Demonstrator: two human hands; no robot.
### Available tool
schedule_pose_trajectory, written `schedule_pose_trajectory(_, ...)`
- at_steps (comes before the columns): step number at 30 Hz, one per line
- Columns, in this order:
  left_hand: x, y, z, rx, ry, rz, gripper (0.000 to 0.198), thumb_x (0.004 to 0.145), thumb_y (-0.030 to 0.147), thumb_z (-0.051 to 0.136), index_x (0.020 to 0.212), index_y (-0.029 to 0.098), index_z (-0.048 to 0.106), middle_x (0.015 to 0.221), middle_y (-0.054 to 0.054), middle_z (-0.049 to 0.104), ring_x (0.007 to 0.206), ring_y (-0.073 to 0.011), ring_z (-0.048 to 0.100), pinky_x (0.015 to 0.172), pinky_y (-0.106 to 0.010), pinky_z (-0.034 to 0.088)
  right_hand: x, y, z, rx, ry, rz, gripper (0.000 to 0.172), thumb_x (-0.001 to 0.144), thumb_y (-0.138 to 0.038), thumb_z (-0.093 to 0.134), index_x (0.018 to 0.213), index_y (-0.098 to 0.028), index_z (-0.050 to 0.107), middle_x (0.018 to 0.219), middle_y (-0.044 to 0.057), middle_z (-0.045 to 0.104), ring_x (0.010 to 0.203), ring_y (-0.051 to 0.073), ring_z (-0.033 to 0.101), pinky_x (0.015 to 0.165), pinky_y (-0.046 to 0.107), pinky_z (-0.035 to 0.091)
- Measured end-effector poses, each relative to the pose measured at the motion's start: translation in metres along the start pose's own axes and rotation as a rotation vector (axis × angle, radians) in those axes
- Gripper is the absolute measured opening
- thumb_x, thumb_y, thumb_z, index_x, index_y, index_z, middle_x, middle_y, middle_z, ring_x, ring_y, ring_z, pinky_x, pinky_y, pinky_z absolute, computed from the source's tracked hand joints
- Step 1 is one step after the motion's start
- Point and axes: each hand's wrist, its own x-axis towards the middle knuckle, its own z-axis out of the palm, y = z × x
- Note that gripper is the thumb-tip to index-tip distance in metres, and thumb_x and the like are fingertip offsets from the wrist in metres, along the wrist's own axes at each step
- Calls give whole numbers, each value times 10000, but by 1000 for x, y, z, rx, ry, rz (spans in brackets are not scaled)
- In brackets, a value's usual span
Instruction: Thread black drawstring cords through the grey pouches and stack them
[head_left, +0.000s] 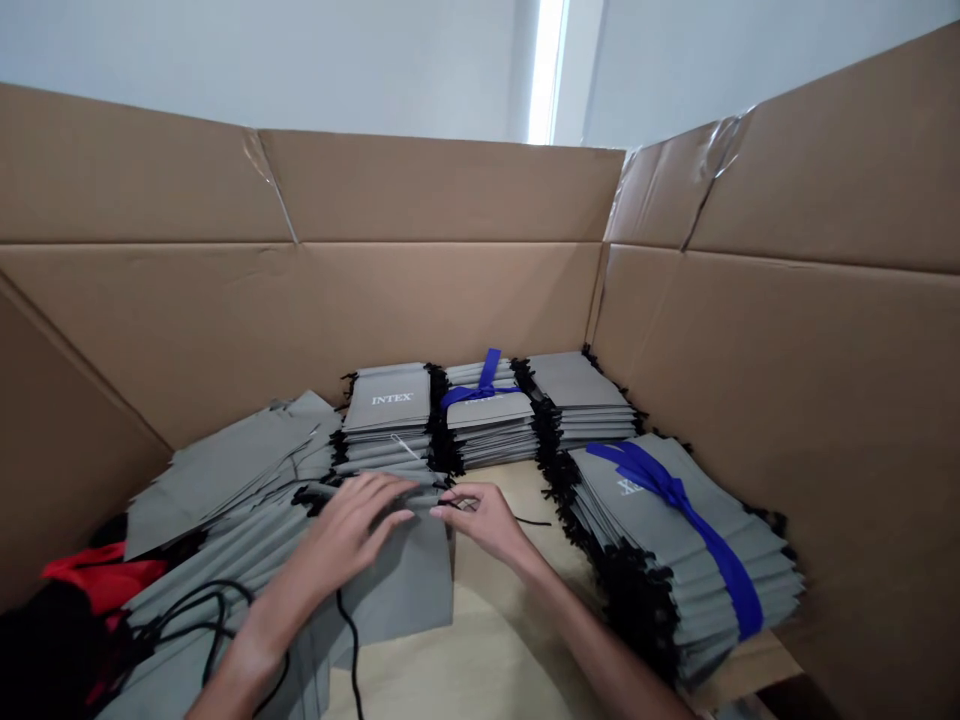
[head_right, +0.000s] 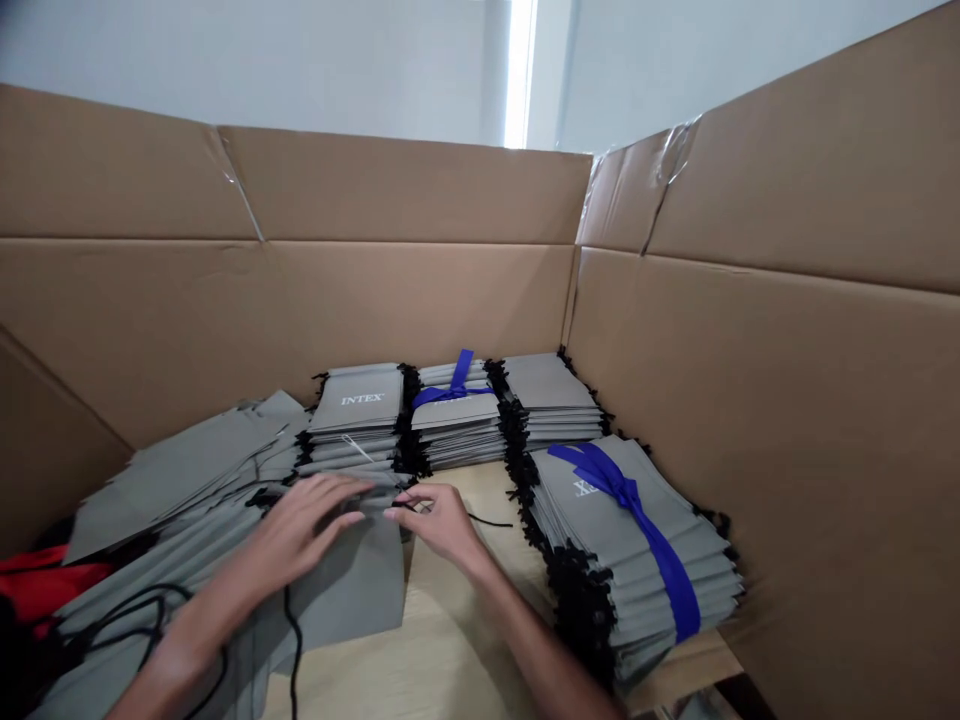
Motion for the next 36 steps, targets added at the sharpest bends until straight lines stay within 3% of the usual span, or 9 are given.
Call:
schedule_pose_trajectory(3,13,10,19,-168,-114,-31,339,1118,442,525,1246,278,792,1199,-81,864,1110,-278,806,976,-368,621,3,4,-1,2,-42,-18,360,824,-512,888,981,-189,875,964,60,850,878,242,751,761,316,546)
schedule_pose_trajectory(6,23,3,28,-299,-133,-139,318,1079,445,555,1129,264,811,1144,-78,880,1072,-289,828,944,-354,641,3,6,-17,-87,8,-36,317,920,-476,828,1087,-208,859,1044,70,857,955,252,772,827,328,562)
schedule_pose_trajectory(10,28,-7,27,-364,-143,-236,326,1018,499,629,1060,262,850,1099,-75,889,1052,-312,832,891,-355,667,1,15,-47,-498,124,-189,195,1075,-277,635,1119,-227,819,1113,70,852,1038,240,778,924,333,568)
schedule_pose_trajectory(14,24,-2,31,-385,-164,-303,369,998,544,646,1083,267,875,1126,-78,891,1061,-315,835,748,-310,673,2,31,-61,-831,94,-286,251,1036,-88,599,1009,-228,806,1015,66,833,991,237,754,899,322,558)
schedule_pose_trajectory(21,12,9,43,-364,-156,-265,320,1007,512,641,1028,277,857,1062,-44,897,953,-269,843,561,-232,567,7,46,-58,-890,73,-298,234,1060,-104,597,1041,-223,797,1028,97,803,1040,272,687,962,377,537)
schedule_pose_trajectory(28,7,16,45,-430,-106,-295,278,1005,482,635,955,260,794,954,-40,859,895,-250,793,752,-269,593,6,46,-60,-849,92,-322,261,1079,-109,529,1037,-235,753,1029,85,787,999,258,700,923,361,551)
schedule_pose_trajectory(31,17,28,31,-606,-4,-402,316,960,543,686,927,240,772,934,-51,816,885,-254,748,764,-296,583,5,35,-61,-798,139,-340,287,1122,-156,461,1067,-235,731,1025,80,772,988,241,709,922,343,554)
schedule_pose_trajectory(33,33,34,15,-802,141,-451,355,935,585,697,897,233,731,895,-61,765,811,-241,691,718,-321,571,4,26,-63,-703,225,-355,291,1139,-202,436,1094,-228,723,1041,92,769,995,240,715,931,342,558)
schedule_pose_trajectory(36,64,30,-12,-1076,410,-411,416,970,651,573,843,257,618,725,-33,622,689,-226,583,702,-385,579,4,15,-65,-523,364,-347,274,1131,-260,454,1086,-220,721,1057,109,776,990,247,728,930,347,568)
